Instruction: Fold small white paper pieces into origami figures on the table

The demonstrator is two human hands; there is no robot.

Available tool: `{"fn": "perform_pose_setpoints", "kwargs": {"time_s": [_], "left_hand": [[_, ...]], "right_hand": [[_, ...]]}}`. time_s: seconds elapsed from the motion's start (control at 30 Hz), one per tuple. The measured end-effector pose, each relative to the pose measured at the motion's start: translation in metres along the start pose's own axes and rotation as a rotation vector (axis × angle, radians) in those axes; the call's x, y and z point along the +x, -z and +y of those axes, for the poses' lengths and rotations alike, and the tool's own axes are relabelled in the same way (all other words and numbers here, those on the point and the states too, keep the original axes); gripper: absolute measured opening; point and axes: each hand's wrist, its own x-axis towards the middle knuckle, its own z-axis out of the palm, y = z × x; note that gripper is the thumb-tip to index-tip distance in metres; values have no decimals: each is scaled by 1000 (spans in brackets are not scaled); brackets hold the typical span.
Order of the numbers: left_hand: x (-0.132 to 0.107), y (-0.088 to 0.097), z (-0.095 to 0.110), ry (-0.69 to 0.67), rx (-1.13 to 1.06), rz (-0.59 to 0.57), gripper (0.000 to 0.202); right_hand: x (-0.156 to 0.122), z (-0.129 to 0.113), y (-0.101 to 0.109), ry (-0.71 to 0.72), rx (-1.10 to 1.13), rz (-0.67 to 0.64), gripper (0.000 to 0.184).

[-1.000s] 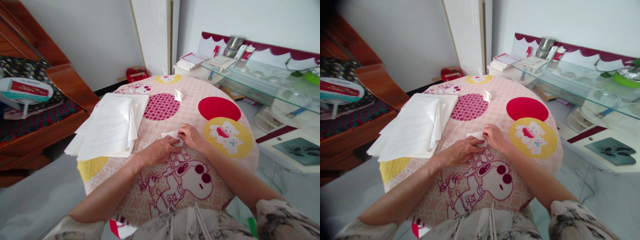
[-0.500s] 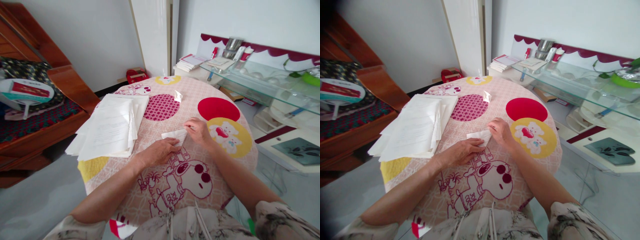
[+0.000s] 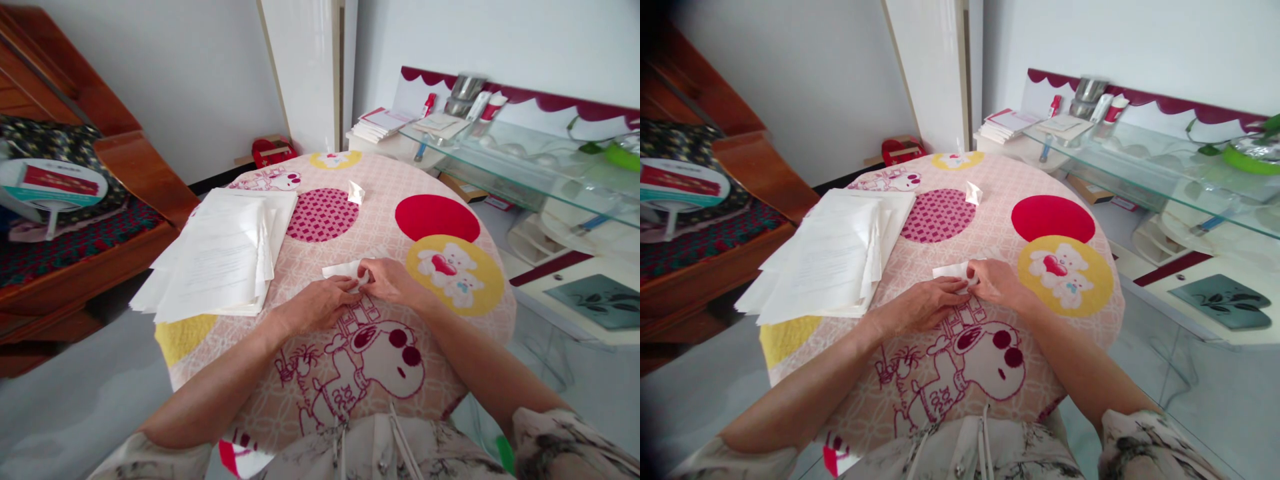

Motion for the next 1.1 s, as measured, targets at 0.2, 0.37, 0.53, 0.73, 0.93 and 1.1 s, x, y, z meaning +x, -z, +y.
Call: {"fn": "perform_pose_setpoints", "kwargs": {"time_s": [0.2,0.37,0.53,0.73,0.93,1.1], "left_hand": [[-2,-4,-2,33,50,-7,33],[-1,-2,0,42,72,-30,33],[0,0,1,46,77,-50,33],[-1,-3,-3,25,43,-20,34],[-2,-6,-5,29,40,-4,35],[-1,-7,-2,59,79,-23,33]], "right_hand": [[2,7,4,-62,-18,46,18],[7,23,3,-84,-44,145,12],[15,35,3,-227,-77,281,11],[12,27,-1,-34,146,182,14],[13,23,-3,-87,-35,134,17],[16,37,0,-246,-170,363,18]]}}
